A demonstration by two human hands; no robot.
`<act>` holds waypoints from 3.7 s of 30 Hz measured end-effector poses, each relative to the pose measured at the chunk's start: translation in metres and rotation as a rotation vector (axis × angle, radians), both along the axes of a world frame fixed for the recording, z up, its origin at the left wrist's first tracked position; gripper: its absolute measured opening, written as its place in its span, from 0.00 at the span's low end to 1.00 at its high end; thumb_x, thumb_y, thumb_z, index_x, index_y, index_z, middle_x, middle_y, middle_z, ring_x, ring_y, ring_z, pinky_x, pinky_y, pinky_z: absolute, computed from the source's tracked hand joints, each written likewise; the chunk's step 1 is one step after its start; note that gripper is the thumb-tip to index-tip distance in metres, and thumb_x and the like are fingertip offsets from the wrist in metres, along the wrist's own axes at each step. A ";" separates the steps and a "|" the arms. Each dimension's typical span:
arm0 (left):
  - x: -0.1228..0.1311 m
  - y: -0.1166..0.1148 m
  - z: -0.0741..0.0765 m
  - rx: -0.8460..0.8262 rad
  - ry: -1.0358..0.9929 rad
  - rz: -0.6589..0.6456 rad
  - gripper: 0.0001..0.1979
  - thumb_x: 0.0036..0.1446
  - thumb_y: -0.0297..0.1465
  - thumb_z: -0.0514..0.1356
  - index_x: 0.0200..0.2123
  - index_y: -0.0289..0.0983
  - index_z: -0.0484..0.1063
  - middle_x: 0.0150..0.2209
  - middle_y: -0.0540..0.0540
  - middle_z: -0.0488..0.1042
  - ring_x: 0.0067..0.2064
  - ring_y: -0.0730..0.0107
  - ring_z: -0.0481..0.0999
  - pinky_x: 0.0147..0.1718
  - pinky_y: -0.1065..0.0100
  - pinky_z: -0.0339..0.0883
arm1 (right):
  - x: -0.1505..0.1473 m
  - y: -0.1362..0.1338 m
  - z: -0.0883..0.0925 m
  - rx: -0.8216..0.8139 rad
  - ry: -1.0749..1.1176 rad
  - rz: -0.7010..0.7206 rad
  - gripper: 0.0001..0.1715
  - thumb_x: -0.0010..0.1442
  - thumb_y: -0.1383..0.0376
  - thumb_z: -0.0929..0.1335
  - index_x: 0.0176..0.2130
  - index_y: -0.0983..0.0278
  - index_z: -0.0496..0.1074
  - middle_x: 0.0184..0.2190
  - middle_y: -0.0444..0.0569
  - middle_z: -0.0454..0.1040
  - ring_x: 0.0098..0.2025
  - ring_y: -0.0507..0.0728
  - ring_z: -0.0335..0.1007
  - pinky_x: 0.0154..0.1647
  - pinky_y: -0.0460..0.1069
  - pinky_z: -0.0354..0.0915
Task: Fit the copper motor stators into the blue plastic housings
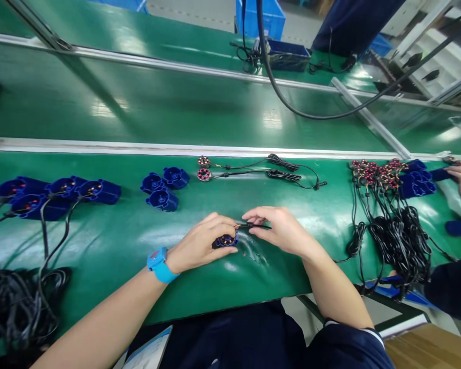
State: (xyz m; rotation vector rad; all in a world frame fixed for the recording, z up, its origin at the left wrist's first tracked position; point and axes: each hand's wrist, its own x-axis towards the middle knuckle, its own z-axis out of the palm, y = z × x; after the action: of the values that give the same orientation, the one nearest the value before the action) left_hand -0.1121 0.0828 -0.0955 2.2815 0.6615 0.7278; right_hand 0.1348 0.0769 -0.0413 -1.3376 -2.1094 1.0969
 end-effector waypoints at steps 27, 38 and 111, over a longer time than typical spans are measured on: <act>0.003 -0.003 0.008 0.122 0.369 0.413 0.15 0.62 0.41 0.64 0.37 0.38 0.63 0.36 0.48 0.67 0.34 0.66 0.70 0.30 0.65 0.64 | -0.039 -0.027 -0.040 0.920 -0.415 0.080 0.21 0.68 0.74 0.64 0.59 0.67 0.66 0.35 0.51 0.82 0.31 0.54 0.79 0.31 0.47 0.75; 0.003 0.000 0.011 0.107 0.325 0.391 0.09 0.65 0.36 0.60 0.36 0.39 0.63 0.36 0.48 0.66 0.37 0.65 0.71 0.33 0.65 0.66 | -0.059 -0.037 -0.030 0.839 -0.652 0.143 0.25 0.68 0.76 0.60 0.62 0.67 0.67 0.40 0.58 0.81 0.28 0.57 0.78 0.21 0.49 0.70; 0.025 -0.038 0.031 0.634 0.691 0.441 0.17 0.63 0.21 0.51 0.55 0.29 0.68 0.47 0.36 0.76 0.49 0.54 0.77 0.46 0.59 0.71 | -0.053 -0.016 -0.046 0.628 -0.041 -0.052 0.18 0.66 0.68 0.66 0.54 0.62 0.60 0.47 0.58 0.77 0.47 0.59 0.79 0.44 0.52 0.78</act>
State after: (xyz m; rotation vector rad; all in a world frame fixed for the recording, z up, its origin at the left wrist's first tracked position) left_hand -0.0869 0.0451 -0.0649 3.0472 1.4517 0.3355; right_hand 0.0819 0.0608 -0.0872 -1.0940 -2.1692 0.3266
